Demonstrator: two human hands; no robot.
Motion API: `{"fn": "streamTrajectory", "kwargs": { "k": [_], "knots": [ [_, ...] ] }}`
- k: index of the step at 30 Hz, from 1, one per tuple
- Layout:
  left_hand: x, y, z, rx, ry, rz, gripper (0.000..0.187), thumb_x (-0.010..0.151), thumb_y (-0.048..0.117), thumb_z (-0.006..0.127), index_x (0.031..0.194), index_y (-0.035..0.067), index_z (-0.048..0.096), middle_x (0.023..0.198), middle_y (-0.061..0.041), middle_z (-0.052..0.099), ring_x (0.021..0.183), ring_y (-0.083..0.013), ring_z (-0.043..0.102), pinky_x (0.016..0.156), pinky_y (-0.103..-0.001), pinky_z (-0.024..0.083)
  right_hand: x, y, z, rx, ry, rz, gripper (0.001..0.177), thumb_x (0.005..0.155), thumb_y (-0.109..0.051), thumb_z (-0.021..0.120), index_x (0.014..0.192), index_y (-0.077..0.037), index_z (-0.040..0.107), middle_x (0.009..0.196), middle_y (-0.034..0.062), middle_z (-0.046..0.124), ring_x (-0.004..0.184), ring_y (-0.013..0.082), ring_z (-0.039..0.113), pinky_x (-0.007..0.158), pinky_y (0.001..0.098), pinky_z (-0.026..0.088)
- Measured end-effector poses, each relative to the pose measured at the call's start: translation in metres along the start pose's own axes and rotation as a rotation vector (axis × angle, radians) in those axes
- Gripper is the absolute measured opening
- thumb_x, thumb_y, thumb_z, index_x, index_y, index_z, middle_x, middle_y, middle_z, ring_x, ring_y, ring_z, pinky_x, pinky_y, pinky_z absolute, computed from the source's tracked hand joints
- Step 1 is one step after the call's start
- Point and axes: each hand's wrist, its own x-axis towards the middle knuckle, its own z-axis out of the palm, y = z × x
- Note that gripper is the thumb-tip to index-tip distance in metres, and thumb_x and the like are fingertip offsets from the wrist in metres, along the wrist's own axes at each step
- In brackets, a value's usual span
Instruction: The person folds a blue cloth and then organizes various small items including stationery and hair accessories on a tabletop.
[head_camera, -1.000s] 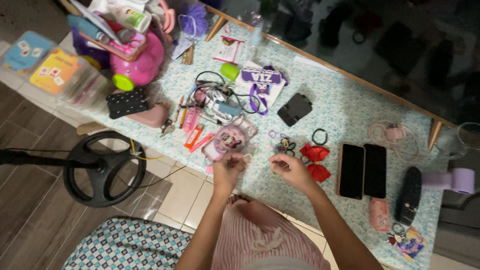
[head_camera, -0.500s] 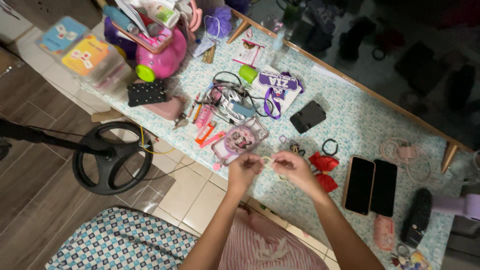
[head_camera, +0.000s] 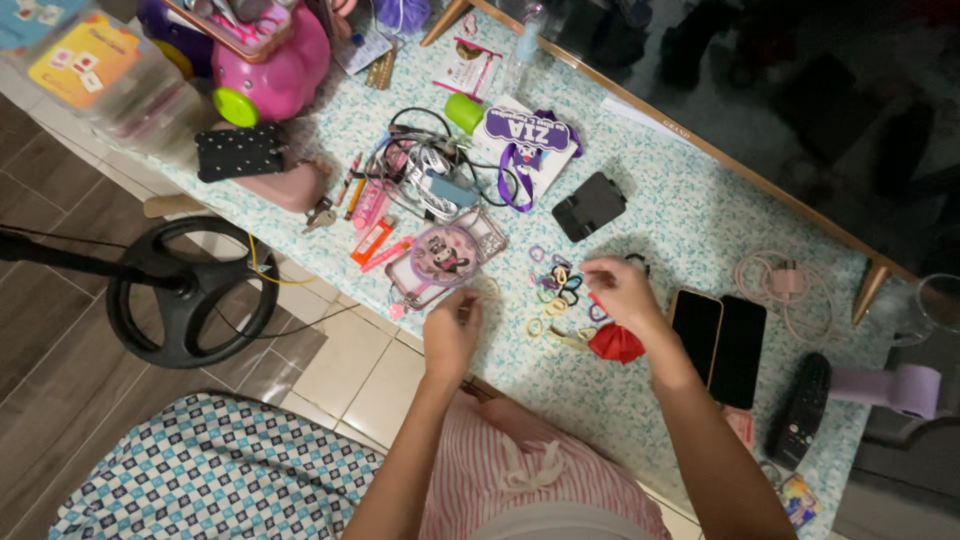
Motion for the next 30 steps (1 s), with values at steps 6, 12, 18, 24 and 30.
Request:
{"fn": "streamTrajectory", "kwargs": {
  "k": [6, 12, 18, 24, 30],
  "knots": [
    [-0.002, 0.005, 0.02, -0.036, -0.078, 0.0, 0.016, 0.089, 0.013, 0.07, 0.103, 0.007, 0.074, 0.087, -0.013, 0.077, 0.073, -0.0239, 0.075, 0.068, -0.035, 0.058, 0.026, -0.044, 0.028, -0.097, 0.001, -0.146, 0.02, 0.09, -0.011, 0.074, 0.11, -0.006, 0.073, 0.104, 0.0085, 0.07, 0.089, 0.0191, 0.072, 0.077, 0.0311, 0.057],
    [-0.002, 0.021, 0.019, -0.059, -0.098, -0.087, 0.016, 0.091, 0.015, 0.07, 0.104, 0.007, 0.074, 0.08, -0.011, 0.076, 0.069, -0.0198, 0.073, 0.066, -0.033, 0.056, 0.052, -0.065, 0.057, -0.463, 0.077, -0.382, 0.014, 0.082, -0.011, 0.082, 0.092, -0.006, 0.073, 0.098, 0.0104, 0.071, 0.094, 0.03, 0.068, 0.084, 0.0382, 0.053],
    [0.015, 0.035, 0.024, -0.386, -0.12, -0.182, 0.023, 0.095, 0.018, 0.067, 0.111, 0.001, 0.072, 0.088, -0.007, 0.076, 0.071, -0.0124, 0.072, 0.067, -0.027, 0.059, 0.042, -0.088, 0.04, 0.246, -0.195, -0.055, 0.008, 0.091, -0.008, 0.074, 0.097, -0.006, 0.068, 0.095, 0.0052, 0.075, 0.088, 0.0138, 0.07, 0.08, 0.0259, 0.054],
    [0.018, 0.056, 0.038, -0.86, -0.328, -0.174, 0.025, 0.097, 0.013, 0.072, 0.115, -0.005, 0.073, 0.099, -0.009, 0.075, 0.085, -0.013, 0.071, 0.08, -0.027, 0.058, 0.004, -0.133, 0.0, 0.583, -0.254, -0.006, 0.011, 0.093, -0.001, 0.072, 0.101, -0.003, 0.065, 0.096, 0.0022, 0.072, 0.091, 0.009, 0.066, 0.082, 0.0242, 0.051],
    [0.013, 0.075, 0.029, -0.979, -0.355, -0.236, 0.022, 0.095, 0.01, 0.069, 0.114, -0.002, 0.073, 0.106, -0.009, 0.077, 0.091, -0.0149, 0.074, 0.085, -0.032, 0.062, -0.008, -0.144, -0.016, 0.806, -0.193, 0.003, 0.018, 0.091, 0.005, 0.071, 0.105, -0.004, 0.064, 0.101, 0.0035, 0.068, 0.097, 0.0112, 0.065, 0.088, 0.0269, 0.051]
  ]
}}
